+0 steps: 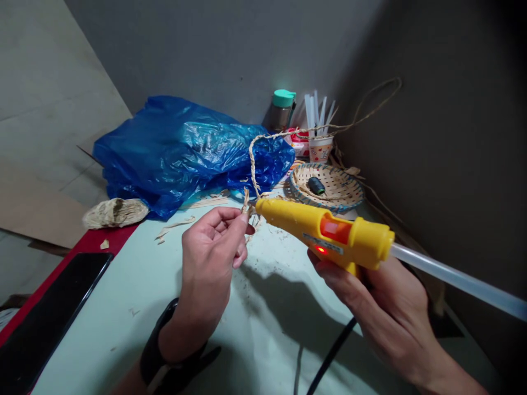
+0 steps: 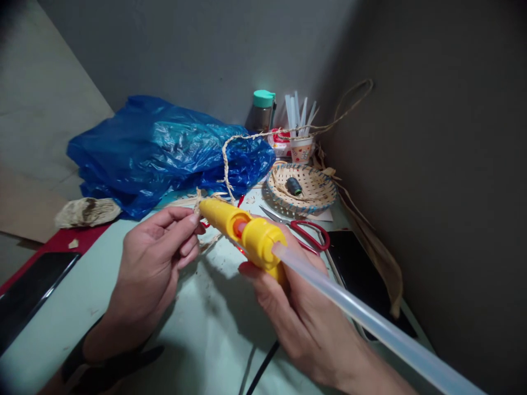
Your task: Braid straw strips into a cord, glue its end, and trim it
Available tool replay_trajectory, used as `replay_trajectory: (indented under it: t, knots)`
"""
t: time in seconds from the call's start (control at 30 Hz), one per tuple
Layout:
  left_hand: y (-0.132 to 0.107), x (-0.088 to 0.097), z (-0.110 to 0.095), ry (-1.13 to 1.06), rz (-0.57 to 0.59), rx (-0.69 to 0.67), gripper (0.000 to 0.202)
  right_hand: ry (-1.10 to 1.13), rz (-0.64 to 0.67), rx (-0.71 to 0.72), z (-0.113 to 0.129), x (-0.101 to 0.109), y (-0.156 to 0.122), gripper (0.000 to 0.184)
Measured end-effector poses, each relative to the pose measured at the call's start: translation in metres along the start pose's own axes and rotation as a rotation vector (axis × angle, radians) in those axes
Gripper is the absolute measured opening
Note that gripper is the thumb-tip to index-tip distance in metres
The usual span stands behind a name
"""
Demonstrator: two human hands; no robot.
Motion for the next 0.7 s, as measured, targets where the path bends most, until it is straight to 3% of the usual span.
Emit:
replay_trajectory:
  t: [0.27,0.47,0.57,0.7]
  knots:
    - [0.0,0.001,0.002,0.05,0.015,0.005,0.012,0.216,0.062,-0.134,-0.003,-0.001,0.005,0.009]
    - [0.0,0.003,0.003,0.034,0.04,0.013,0.015,0.774,0.047,-0.461,-0.019,-0.006,0.02,0.023]
    - [0.002,0.003,0.0,-0.011,0.042,0.008,0.017,1.003,0.109,-0.51,-0.025,-0.01,0.029,0.032]
    - [0.004,0.003,-0.005,-0.068,0.021,-0.007,0.021,1.101,0.148,-0.569,-0.032,-0.015,0.029,0.04]
Point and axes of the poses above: each hand's wrist, its own y-axis towards the middle knuckle, its own x-axis out of the back of the hand, z = x × y, the point moved 1 cm from there along y, towards the middle knuckle, and after that the axes turned 5 degrees about -x, right-handed, at the moved point
